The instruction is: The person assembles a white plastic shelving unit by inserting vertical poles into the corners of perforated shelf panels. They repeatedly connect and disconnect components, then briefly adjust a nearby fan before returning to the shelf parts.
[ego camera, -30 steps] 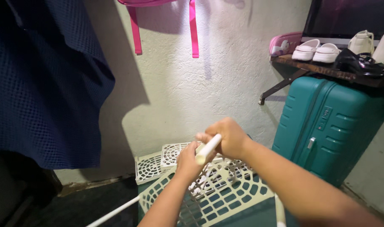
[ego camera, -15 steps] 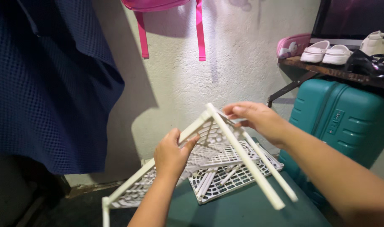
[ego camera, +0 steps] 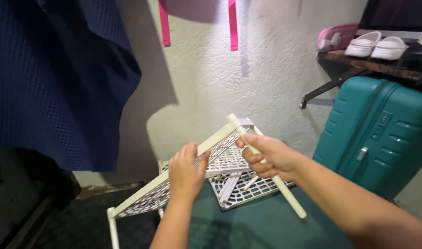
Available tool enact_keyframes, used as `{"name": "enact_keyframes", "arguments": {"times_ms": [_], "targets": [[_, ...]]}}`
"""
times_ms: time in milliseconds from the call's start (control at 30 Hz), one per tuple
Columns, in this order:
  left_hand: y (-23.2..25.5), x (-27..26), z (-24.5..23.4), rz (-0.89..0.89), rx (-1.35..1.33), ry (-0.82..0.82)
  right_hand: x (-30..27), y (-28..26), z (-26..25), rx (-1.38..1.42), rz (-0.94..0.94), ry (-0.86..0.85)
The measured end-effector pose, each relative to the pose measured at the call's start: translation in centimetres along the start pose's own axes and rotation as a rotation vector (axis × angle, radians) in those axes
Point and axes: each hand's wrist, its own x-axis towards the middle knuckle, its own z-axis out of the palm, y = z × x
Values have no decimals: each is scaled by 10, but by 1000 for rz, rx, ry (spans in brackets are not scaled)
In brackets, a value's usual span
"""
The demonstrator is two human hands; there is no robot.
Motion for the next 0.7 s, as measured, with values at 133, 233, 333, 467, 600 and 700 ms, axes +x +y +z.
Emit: {"name": "enact_keyframes", "arguments": {"times_ms": [133, 233, 333, 467, 600, 700], "targets": [[-18, -6, -8, -89, 72, -131, 21, 31, -1, -157, -108, 148], [-17, -8, -11, -54, 105, -86, 32, 51, -2, -632, -536, 337], [-10, -18, -9, -51, 182, -50, 36, 59, -1, -1027, -730, 627], [-19, -36, -16, -53, 90, 16, 33, 59, 1, -1022, -685, 759], [-51, -44, -38, 11, 202, 120, 33, 46, -23, 13, -251, 212], [-64, -42, -53, -147, 118, 89, 40, 48, -49, -179, -323, 377]]}}
